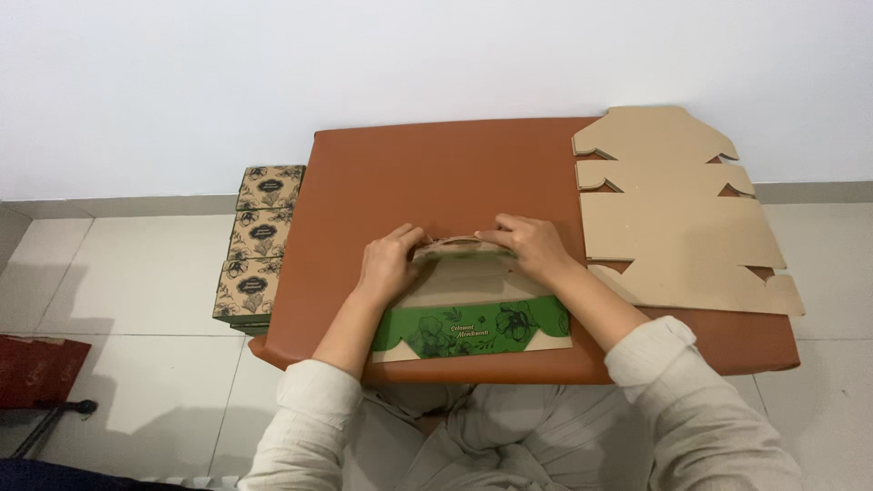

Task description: The person assembles a flat cardboard box by folding its sides and securing them with green tape. They then place a patterned lid on top and set the completed box aside. The person repeats this process with another flat cardboard piece.

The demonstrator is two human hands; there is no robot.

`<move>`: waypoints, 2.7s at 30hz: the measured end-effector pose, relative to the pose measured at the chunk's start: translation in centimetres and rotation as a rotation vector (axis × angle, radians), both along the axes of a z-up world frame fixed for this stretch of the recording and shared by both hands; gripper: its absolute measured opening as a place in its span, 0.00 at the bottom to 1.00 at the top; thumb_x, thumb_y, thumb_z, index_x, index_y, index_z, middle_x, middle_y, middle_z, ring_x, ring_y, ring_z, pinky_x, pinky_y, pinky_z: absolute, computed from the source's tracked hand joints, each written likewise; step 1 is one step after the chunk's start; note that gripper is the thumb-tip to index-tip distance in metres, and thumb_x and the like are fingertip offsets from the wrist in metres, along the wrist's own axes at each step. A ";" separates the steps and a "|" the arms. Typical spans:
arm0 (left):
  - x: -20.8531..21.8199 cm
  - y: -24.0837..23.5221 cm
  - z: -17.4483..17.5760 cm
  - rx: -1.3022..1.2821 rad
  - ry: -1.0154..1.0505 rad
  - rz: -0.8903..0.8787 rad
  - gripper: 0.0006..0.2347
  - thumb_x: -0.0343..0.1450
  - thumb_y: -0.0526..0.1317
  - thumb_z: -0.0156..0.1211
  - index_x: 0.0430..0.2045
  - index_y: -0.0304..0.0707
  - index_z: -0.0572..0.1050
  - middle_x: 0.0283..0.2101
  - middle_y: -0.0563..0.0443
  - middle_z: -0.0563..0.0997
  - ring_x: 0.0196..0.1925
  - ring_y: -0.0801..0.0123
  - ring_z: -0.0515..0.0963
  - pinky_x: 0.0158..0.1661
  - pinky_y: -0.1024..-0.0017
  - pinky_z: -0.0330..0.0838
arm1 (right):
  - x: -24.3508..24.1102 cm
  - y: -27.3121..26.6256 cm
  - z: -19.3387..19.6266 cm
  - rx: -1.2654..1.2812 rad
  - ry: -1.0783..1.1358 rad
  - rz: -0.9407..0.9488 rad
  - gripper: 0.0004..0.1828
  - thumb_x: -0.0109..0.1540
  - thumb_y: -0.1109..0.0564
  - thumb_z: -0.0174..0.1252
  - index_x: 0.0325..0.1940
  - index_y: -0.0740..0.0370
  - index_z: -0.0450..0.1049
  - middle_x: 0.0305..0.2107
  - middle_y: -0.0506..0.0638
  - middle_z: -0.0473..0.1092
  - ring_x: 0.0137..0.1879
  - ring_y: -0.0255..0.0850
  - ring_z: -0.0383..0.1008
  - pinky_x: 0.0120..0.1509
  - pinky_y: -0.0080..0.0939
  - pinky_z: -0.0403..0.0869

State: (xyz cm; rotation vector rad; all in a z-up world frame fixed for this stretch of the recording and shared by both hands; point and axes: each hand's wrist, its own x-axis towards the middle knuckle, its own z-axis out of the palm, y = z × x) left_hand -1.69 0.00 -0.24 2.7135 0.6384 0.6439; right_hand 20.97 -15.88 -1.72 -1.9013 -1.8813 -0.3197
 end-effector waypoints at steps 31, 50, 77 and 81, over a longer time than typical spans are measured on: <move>1.4 3.1 -3.4 0.268 0.251 -0.283 0.14 0.69 0.35 0.55 0.47 0.55 0.80 0.44 0.59 0.82 0.48 0.65 0.81 0.59 0.63 0.70 | -4.2 2.1 5.4 -0.685 -0.062 -0.256 0.23 0.54 0.61 0.57 0.52 0.45 0.82 0.66 0.50 0.63 0.64 0.49 0.67 0.64 0.53 0.65; 1.8 2.5 -0.1 -0.566 -0.038 -0.024 0.28 0.73 0.34 0.55 0.69 0.32 0.52 0.53 0.27 0.77 0.54 0.37 0.79 0.52 0.45 0.73 | 1.5 0.3 2.6 -0.346 0.734 -0.132 0.31 0.60 0.43 0.66 0.59 0.66 0.73 0.49 0.65 0.72 0.45 0.58 0.77 0.47 0.53 0.74; 1.4 9.2 -6.7 -0.799 -0.513 0.131 0.12 0.79 0.41 0.51 0.50 0.35 0.78 0.33 0.39 0.85 0.36 0.62 0.85 0.34 0.68 0.81 | 1.6 2.0 -0.3 -0.014 1.060 -0.231 0.28 0.74 0.54 0.33 0.73 0.79 0.52 0.41 0.71 0.77 0.51 0.57 0.79 0.57 0.57 0.74; 1.1 8.6 -5.4 -0.822 -0.506 0.125 0.14 0.81 0.42 0.44 0.56 0.38 0.75 0.38 0.40 0.85 0.39 0.59 0.85 0.38 0.64 0.81 | 1.1 1.9 1.4 -0.098 1.046 -0.223 0.33 0.74 0.45 0.31 0.55 0.73 0.76 0.47 0.63 0.77 0.57 0.53 0.77 0.64 0.52 0.71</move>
